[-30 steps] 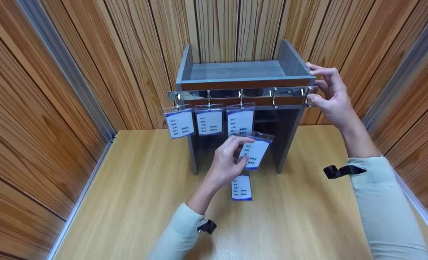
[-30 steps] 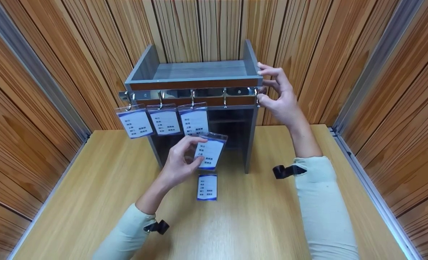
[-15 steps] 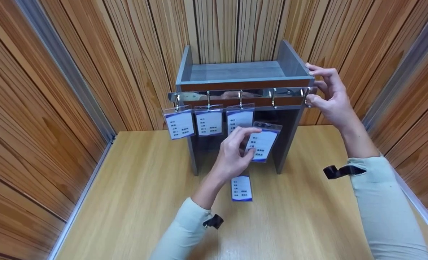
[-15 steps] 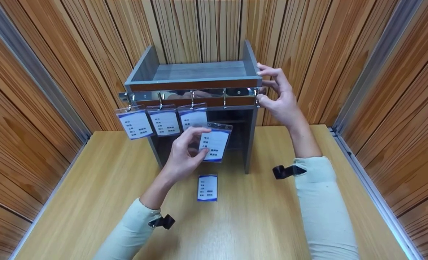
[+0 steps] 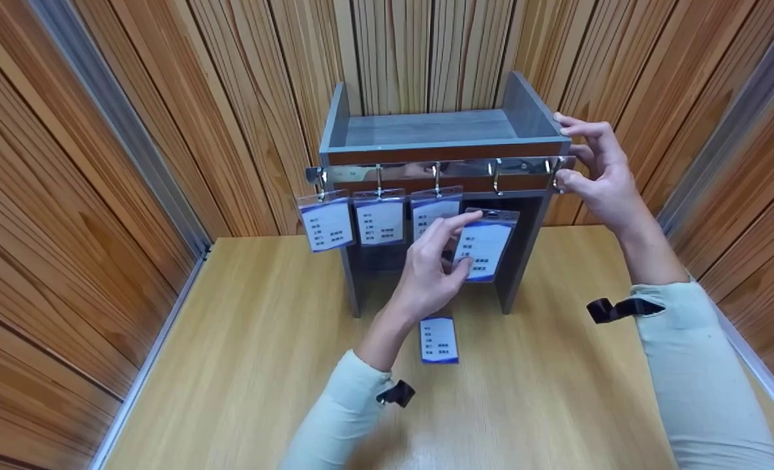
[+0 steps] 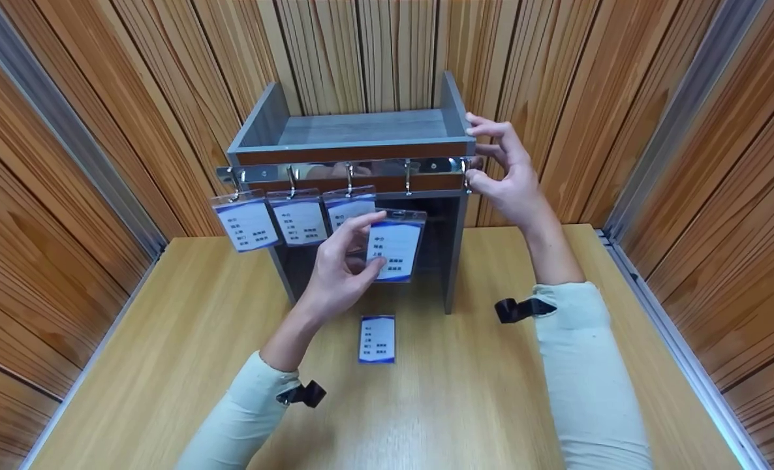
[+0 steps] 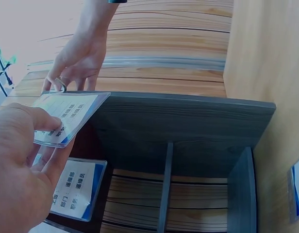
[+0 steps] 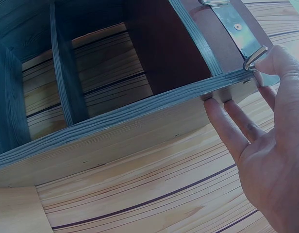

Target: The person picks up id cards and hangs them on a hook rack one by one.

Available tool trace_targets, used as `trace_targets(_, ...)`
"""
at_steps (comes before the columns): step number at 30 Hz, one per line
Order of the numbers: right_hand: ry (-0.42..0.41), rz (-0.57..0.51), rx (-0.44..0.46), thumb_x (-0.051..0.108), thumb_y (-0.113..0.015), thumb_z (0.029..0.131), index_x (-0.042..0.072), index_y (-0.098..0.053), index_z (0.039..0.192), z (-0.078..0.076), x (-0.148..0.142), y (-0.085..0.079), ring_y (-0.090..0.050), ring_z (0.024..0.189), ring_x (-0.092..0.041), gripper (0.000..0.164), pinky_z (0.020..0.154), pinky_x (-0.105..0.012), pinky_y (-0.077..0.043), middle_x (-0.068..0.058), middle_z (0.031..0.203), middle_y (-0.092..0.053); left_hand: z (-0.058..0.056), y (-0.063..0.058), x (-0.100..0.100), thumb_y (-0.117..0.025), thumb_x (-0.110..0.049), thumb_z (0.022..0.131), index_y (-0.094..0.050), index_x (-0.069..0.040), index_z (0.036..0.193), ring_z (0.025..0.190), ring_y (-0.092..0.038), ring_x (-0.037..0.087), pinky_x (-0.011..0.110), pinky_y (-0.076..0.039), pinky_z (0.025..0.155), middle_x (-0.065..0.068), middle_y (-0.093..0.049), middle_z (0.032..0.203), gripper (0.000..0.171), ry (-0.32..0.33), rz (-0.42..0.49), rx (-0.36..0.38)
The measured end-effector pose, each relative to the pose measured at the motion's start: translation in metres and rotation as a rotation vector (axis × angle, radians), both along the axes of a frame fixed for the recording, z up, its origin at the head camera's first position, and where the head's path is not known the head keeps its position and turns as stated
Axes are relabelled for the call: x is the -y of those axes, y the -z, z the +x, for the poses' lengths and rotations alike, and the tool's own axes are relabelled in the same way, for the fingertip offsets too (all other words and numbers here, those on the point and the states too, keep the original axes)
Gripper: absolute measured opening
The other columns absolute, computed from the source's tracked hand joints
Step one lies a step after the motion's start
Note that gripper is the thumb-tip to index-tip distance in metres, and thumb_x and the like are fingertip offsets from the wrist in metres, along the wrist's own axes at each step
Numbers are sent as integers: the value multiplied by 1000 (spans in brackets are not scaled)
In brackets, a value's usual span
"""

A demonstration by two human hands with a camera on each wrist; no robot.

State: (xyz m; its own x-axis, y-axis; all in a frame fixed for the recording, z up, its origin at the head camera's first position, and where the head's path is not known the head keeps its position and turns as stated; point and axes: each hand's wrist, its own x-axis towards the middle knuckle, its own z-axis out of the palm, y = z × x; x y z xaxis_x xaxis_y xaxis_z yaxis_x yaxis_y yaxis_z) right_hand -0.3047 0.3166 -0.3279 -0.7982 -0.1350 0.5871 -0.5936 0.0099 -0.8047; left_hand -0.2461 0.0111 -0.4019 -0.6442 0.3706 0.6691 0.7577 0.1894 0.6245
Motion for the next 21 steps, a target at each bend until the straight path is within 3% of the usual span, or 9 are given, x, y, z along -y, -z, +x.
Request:
trace_targets(11, 10, 21, -8, -15, -56, 103, 2, -52, 150, -1, 0, -1, -63, 137, -24, 50, 83, -21, -64, -3, 178, -46, -1, -16, -10, -72, 2, 104, -58, -8, 159, 104, -63, 22, 20, -61, 79, 15, -67, 125, 58, 12, 20, -35)
trace_targets(21, 44, 24, 24, -15, -57, 103, 4, -52, 150, 1, 0, -1, -61, 138, -26, 51, 86, -22, -64, -2, 178, -46, -5, -17, -17, -73, 1, 104, -56, -9, 161, 108, -65, 23, 18, -61, 80, 15, -68, 128, 60, 2, 29, -35)
